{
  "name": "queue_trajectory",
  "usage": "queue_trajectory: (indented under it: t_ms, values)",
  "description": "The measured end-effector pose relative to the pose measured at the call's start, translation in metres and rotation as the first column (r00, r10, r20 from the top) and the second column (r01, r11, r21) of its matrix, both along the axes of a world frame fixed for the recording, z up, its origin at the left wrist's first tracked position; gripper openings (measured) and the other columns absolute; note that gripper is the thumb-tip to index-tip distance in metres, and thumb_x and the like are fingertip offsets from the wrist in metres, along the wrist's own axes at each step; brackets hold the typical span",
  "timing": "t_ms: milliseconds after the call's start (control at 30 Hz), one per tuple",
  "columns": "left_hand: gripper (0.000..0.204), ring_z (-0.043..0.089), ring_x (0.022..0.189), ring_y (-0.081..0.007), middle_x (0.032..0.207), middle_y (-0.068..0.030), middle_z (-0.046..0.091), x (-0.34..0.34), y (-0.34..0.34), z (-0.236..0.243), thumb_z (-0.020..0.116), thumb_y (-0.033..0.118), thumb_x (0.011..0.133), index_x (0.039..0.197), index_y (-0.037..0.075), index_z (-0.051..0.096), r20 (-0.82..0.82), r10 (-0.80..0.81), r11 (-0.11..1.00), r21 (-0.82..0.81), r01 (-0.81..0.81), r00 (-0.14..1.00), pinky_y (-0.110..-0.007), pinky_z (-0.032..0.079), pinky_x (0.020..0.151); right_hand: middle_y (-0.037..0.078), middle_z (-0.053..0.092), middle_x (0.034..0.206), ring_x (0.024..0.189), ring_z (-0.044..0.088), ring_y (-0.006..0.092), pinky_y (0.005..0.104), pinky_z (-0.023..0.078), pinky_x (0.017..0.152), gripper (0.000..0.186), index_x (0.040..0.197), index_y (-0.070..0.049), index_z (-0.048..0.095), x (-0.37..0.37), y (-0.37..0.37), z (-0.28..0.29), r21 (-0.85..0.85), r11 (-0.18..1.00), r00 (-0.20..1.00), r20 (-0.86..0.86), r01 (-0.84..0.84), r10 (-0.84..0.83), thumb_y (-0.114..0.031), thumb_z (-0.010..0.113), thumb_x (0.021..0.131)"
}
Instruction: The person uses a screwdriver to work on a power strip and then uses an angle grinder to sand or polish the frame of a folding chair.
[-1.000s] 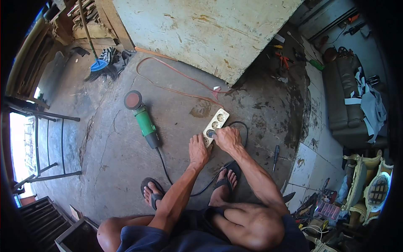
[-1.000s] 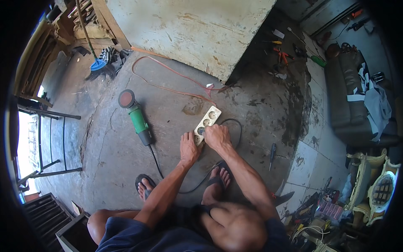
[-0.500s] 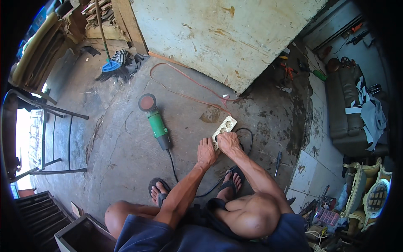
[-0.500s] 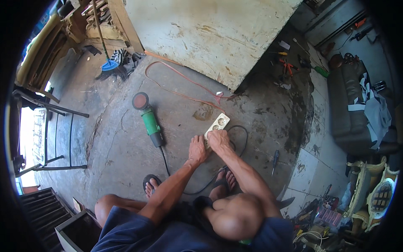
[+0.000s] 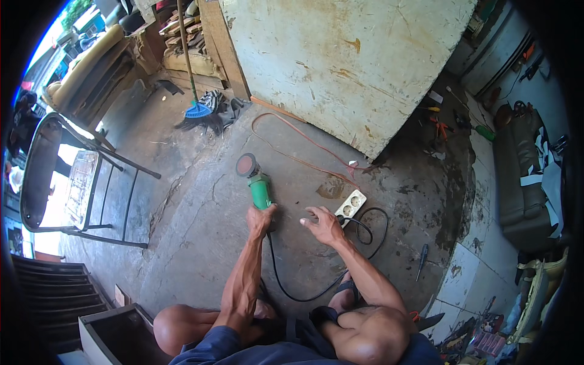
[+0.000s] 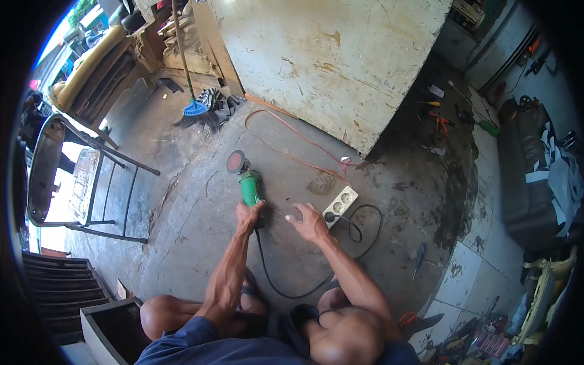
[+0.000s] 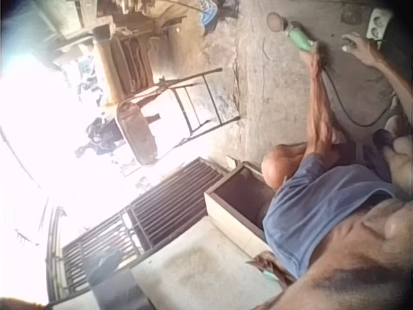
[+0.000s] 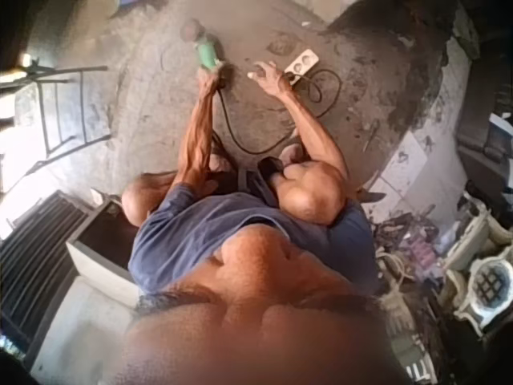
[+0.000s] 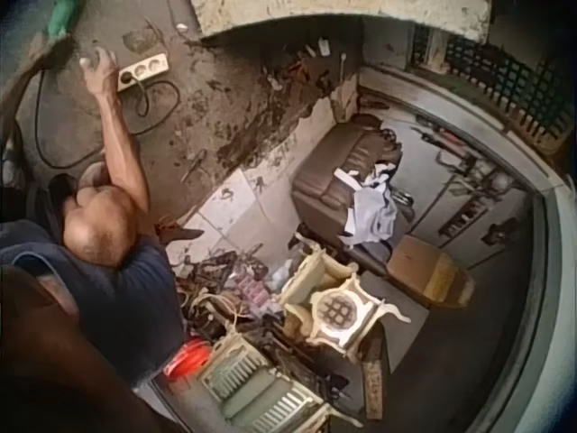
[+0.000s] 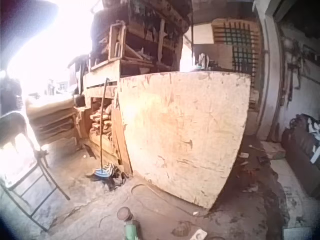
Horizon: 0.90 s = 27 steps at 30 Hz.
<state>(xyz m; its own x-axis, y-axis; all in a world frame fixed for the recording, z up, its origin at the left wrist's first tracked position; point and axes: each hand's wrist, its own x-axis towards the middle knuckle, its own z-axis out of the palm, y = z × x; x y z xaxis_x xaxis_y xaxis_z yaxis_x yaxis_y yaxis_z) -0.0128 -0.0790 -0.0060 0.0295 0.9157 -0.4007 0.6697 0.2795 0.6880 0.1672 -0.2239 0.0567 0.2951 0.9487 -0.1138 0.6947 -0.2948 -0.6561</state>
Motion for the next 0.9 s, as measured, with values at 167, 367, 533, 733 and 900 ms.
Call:
queue_trajectory:
  t_ms: [167,367,533,733,900]
  values:
    - [0.043,0.062,0.085,-0.0153,0.095,-0.0049,0.068,0.023,-0.064,0.042,0.078,0.030,0.085,0.111,-0.002,0.066,0.752,-0.034,0.956,-0.167,0.240,0.658,-0.032,0.050,0.075,0.015,0.065,0.120,0.111,0.064,0.0222,0.0354,0.052,0.092,0.064,0.132,0.002,0.055,0.000,0.029,-0.018,-0.088,0.987,0.369,-0.920,0.132,-0.131,-0.047,0.070,0.093]
    - [0.062,0.068,0.089,-0.0348,0.098,-0.0263,0.068,0.064,-0.092,0.104,0.082,0.038,0.077,0.104,-0.014,0.061,0.248,-0.352,0.933,0.167,0.319,0.902,-0.043,0.053,0.079,0.013,0.069,0.109,0.098,0.069,0.0218,0.0378,0.056,0.092,0.049,0.122,0.002,0.060,0.009,0.028,-0.015,-0.147,0.960,-0.140,-0.983,0.240,-0.116,-0.040,0.067,0.095]
    - [0.063,0.067,0.092,-0.0456,0.098,-0.0346,0.066,0.036,-0.099,0.036,0.081,0.039,0.075,0.099,-0.016,0.062,-0.077,-0.189,0.952,0.231,0.202,0.979,-0.050,0.054,0.081,0.013,0.070,0.107,0.101,0.068,0.0250,0.0396,0.053,0.095,0.047,0.118,-0.004,0.062,-0.030,0.039,-0.079,-0.293,0.953,-0.297,-0.920,0.081,-0.257,-0.045,0.065,0.094]
    - [0.075,0.057,0.107,-0.0480,0.116,-0.0346,0.056,0.021,-0.117,0.025,0.081,0.040,0.078,0.120,-0.013,0.050,-0.163,-0.180,0.960,0.188,0.210,0.970,-0.050,0.048,0.094,0.008,0.070,0.097,0.089,0.067,0.0220,0.0365,0.052,0.086,0.039,0.109,-0.009,0.065,-0.038,0.041,-0.104,-0.316,0.948,-0.275,-0.915,0.036,-0.295,-0.045,0.066,0.093]
    - [0.068,0.064,0.110,-0.0408,0.115,-0.0321,0.064,0.008,-0.091,0.065,0.077,0.040,0.083,0.119,-0.013,0.057,0.025,-0.168,0.981,-0.097,0.169,0.986,-0.044,0.050,0.095,0.009,0.069,0.106,0.094,0.067,0.0221,0.0406,0.053,0.090,0.053,0.116,-0.010,0.061,-0.059,0.034,-0.067,-0.289,0.948,-0.272,-0.930,0.132,-0.246,-0.052,0.073,0.087]
